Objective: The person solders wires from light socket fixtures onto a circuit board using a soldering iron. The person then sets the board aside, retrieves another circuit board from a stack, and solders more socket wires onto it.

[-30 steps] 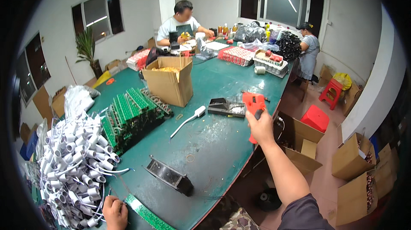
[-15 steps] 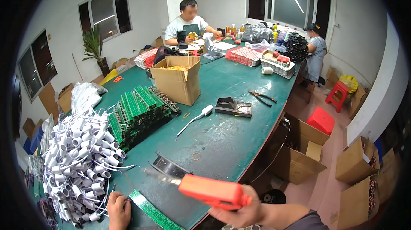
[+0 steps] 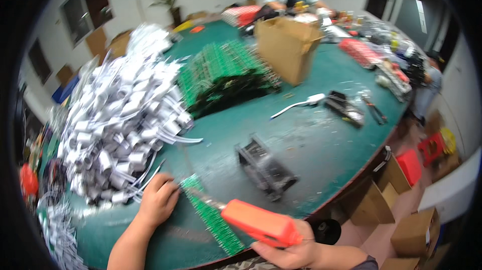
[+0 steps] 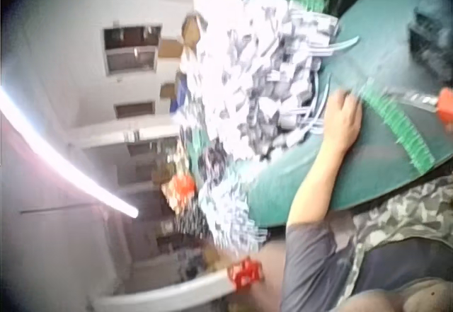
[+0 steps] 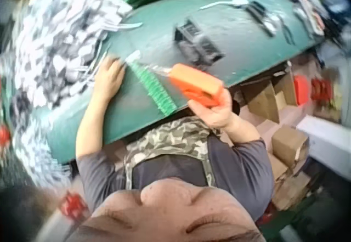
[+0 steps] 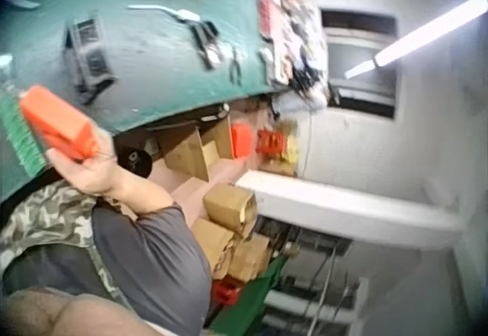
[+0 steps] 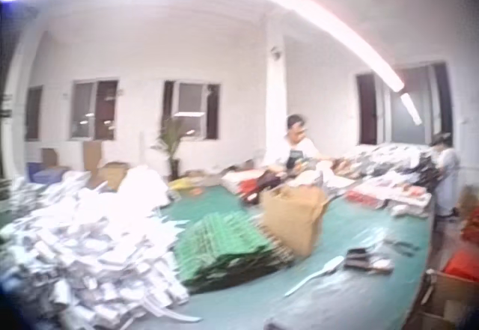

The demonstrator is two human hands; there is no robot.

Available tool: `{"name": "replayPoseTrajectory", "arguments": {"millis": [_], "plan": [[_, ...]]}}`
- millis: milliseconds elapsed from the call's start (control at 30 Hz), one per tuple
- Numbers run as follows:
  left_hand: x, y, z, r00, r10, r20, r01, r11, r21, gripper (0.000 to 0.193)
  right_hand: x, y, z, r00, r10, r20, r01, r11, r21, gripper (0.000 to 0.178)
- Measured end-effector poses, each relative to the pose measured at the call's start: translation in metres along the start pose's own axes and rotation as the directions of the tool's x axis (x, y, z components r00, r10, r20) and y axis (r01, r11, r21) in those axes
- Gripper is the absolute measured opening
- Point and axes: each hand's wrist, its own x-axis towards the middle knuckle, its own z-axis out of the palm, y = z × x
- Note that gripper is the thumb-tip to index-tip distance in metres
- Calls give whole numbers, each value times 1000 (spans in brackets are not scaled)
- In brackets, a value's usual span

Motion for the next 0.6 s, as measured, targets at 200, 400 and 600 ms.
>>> {"name": "replayPoseTrajectory", "arguments": {"millis": [200,400,600], "plan": [[1,-1,-6,999,-37,-5,37,999,-30,25,30,6,10,1000,-2,-12,1,994,-106,39],[-1,-2,-8,1000,-5,10,5,998,-56,27,42,18,8,995,-3,98,22,982,-189,41],[2,1,-9,998,-51,-46,47,995,-92,24,46,21,12,999,-32,12,33,990,-138,43]]}}
